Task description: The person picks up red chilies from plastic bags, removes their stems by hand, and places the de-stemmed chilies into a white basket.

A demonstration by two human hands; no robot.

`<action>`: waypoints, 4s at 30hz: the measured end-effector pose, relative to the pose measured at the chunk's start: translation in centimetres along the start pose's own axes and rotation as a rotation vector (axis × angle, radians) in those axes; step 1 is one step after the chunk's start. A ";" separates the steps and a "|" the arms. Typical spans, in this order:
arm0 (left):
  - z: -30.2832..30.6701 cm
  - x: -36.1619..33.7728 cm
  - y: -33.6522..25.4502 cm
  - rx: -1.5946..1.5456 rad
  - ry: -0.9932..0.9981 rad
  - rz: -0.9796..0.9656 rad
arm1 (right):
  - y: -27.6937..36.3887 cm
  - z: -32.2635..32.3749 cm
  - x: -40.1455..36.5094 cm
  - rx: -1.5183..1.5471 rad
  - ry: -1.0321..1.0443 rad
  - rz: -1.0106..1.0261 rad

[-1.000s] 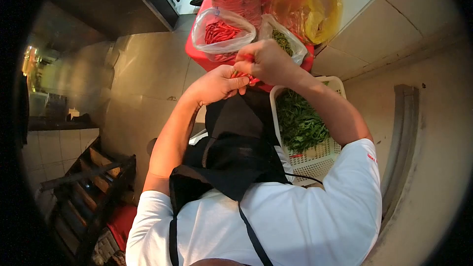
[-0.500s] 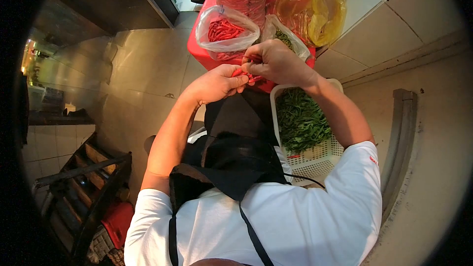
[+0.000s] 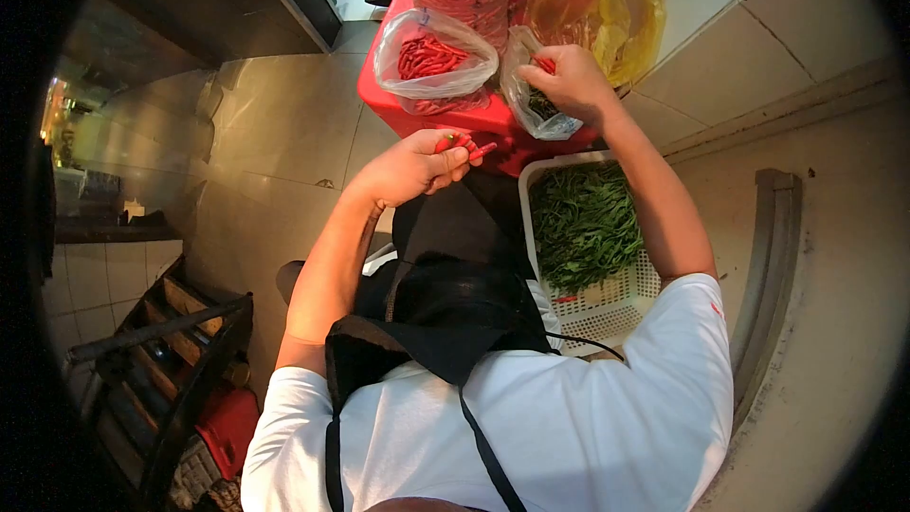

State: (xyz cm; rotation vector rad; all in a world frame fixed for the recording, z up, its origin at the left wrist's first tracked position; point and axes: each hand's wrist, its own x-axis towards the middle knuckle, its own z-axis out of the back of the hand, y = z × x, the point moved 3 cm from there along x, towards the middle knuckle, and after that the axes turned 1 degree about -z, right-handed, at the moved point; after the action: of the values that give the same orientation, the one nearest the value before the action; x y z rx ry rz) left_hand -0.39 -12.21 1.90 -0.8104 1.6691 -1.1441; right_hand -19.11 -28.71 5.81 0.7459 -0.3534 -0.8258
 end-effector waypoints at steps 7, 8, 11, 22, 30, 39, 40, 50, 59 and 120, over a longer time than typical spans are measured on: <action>0.5 -0.3 -0.3 0.018 -0.025 0.061 | 0.8 -1.7 -1.6 -0.100 -0.006 0.094; 0.4 -0.2 -0.1 0.034 -0.034 0.079 | 2.9 -2.2 -2.4 0.029 0.079 0.133; 0.1 0.2 -0.4 0.095 -0.057 0.102 | 6.9 -3.7 -3.6 0.027 0.179 0.399; 0.2 0.4 0.0 0.371 -0.180 0.016 | 8.6 -5.1 -4.1 -0.305 0.112 0.602; 0.2 0.4 0.4 0.391 -0.146 -0.072 | 5.5 -5.6 -2.7 0.205 0.343 0.174; -0.1 -0.3 -0.7 0.507 -0.091 -0.024 | 5.7 -5.3 -3.2 0.610 0.421 -0.139; 0.0 -0.5 -0.8 0.497 -0.075 -0.012 | 5.5 -4.4 -2.8 0.448 0.307 -0.077; 1.5 -0.9 -0.2 -1.022 0.154 -0.291 | -2.3 -0.9 -0.5 -0.306 -0.180 0.030; 0.9 -0.8 -0.6 -1.018 0.018 -0.373 | 2.6 -2.8 -3.2 0.492 -0.064 -0.113; 2.0 -4.6 1.4 -0.419 -0.812 -0.451 | 9.7 -13.5 0.2 1.734 -0.489 -0.213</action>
State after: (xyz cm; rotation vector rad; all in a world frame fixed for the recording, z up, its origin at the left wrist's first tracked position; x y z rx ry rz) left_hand 3.05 -8.35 1.82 -1.7112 1.0517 -0.5844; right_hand -6.34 -18.35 3.39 2.2011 -1.5308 -0.7533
